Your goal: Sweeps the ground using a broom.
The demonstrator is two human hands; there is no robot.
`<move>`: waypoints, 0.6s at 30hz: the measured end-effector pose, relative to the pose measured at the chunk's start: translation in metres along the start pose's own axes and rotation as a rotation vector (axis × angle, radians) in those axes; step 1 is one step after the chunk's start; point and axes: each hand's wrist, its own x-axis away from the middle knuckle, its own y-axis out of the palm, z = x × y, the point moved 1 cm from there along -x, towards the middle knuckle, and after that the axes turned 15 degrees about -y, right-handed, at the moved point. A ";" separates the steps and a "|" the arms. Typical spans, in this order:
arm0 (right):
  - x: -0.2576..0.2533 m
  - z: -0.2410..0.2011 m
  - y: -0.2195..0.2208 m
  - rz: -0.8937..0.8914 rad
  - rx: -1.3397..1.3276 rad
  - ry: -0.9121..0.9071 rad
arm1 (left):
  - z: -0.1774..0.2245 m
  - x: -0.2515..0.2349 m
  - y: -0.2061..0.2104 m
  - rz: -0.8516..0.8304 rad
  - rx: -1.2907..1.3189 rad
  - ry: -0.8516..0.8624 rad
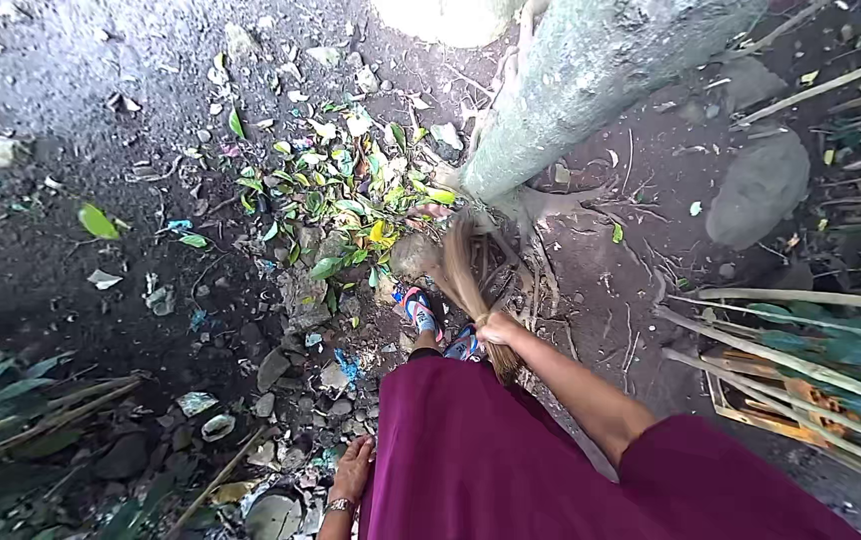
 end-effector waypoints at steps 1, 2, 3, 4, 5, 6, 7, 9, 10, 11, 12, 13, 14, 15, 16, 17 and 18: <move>-0.010 -0.014 0.001 -0.013 0.076 -0.037 | -0.001 -0.001 -0.003 0.010 0.004 0.007; -0.015 -0.026 0.000 -0.017 0.122 -0.069 | -0.002 -0.003 -0.006 0.019 0.024 0.014; -0.015 -0.036 -0.001 -0.016 0.147 -0.095 | -0.003 -0.004 -0.009 0.026 0.050 0.014; -0.011 -0.040 -0.003 -0.011 0.162 -0.117 | -0.003 -0.004 -0.013 0.030 0.077 0.005; -0.001 -0.040 -0.008 -0.004 0.172 -0.140 | -0.001 -0.003 -0.017 0.034 0.108 -0.009; 0.012 -0.036 -0.014 0.001 0.172 -0.155 | 0.003 -0.003 -0.021 0.043 0.137 -0.025; 0.027 -0.031 -0.021 0.006 0.163 -0.155 | 0.006 -0.003 -0.024 0.049 0.164 -0.037; 0.062 -0.014 -0.034 0.009 0.146 -0.108 | 0.012 -0.002 -0.026 0.049 0.206 -0.063; 0.079 -0.005 -0.038 0.006 0.127 -0.069 | 0.014 -0.002 -0.026 0.044 0.217 -0.070; 0.094 0.006 -0.040 0.006 0.091 -0.031 | 0.016 -0.004 -0.025 0.036 0.223 -0.072; 0.105 0.020 -0.039 0.008 0.038 0.004 | 0.016 -0.007 -0.024 0.021 0.231 -0.068; 0.113 0.032 -0.037 0.009 -0.027 0.050 | 0.014 -0.012 -0.020 0.005 0.244 -0.061; 0.116 0.042 -0.038 -0.001 -0.096 0.098 | 0.013 -0.016 -0.015 -0.004 0.249 -0.051; 0.113 0.046 -0.041 -0.022 -0.151 0.146 | 0.012 -0.018 -0.010 -0.006 0.241 -0.037; 0.104 0.044 -0.045 -0.050 -0.184 0.185 | 0.013 -0.017 -0.006 -0.002 0.212 -0.023; 0.089 0.040 -0.049 -0.068 -0.208 0.198 | 0.016 -0.015 -0.004 -0.004 0.165 -0.012; 0.071 0.034 -0.052 -0.069 -0.195 0.175 | 0.017 -0.014 -0.001 -0.014 0.114 -0.008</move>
